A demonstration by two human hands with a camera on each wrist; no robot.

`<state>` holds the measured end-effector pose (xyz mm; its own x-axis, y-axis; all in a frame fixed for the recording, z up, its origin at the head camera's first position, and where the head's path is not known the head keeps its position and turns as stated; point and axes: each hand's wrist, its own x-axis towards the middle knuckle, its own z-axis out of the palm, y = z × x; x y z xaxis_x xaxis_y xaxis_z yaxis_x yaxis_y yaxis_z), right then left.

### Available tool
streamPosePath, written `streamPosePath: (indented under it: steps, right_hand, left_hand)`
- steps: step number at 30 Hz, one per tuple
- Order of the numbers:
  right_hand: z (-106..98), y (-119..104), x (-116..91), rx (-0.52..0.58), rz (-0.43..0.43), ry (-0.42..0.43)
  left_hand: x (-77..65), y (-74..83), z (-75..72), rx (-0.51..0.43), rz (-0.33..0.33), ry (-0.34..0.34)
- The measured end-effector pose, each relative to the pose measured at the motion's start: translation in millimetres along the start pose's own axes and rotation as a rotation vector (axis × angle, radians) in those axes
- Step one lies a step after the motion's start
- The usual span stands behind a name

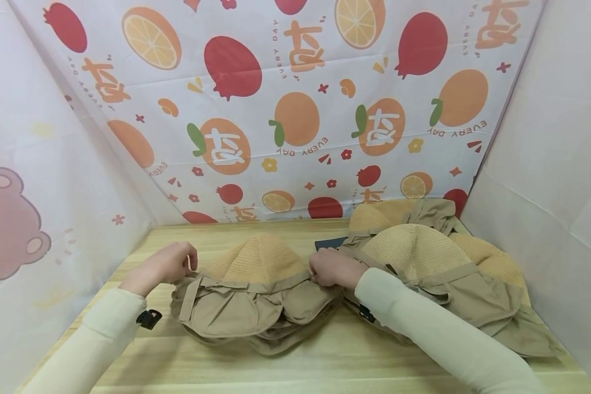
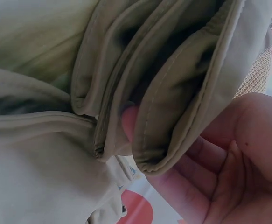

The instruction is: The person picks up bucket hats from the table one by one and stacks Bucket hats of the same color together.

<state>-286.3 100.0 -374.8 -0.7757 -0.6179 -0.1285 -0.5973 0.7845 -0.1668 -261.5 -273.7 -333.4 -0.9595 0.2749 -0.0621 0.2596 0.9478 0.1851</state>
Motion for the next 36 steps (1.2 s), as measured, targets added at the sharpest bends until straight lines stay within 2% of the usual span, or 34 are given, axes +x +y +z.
streamPosePath:
  steps: [6,15,18,21,25,27,29,33,36]
  right_hand:
    - [-3,-4,7,-0.021,0.025,-0.034]
    - [-4,-3,7,-0.020,0.038,-0.056]
    - [-9,-7,4,-0.037,0.053,-0.053]
    - [-17,-13,0,-0.031,0.070,-0.036]
    - [-28,-24,-8,0.013,0.046,0.009]
    - [-31,-30,-12,0.048,0.002,0.020]
    - [-30,-38,-15,0.094,-0.034,0.002]
    - [-19,-54,-20,0.149,-0.040,-0.078]
    - [-10,-61,-19,0.138,-0.005,-0.117]
  left_hand:
    - [-1.8,-1.8,-2.1,0.003,-0.019,0.008]
    - [-4.8,4.7,-7.5,0.013,0.006,-0.040]
    - [-9.1,16.0,-10.1,0.047,0.023,-0.053]
    - [-15.3,33.5,-14.5,0.086,0.061,-0.020]
    - [-21.1,60.7,-16.7,0.030,0.150,0.002]
    - [-22.7,73.1,-15.3,-0.036,0.186,-0.043]
    - [-24.6,83.9,-12.4,-0.088,0.197,-0.119]
    - [-28.2,99.5,-4.1,-0.081,0.162,-0.250]
    - [-26.9,102.2,1.8,-0.045,0.136,-0.288]
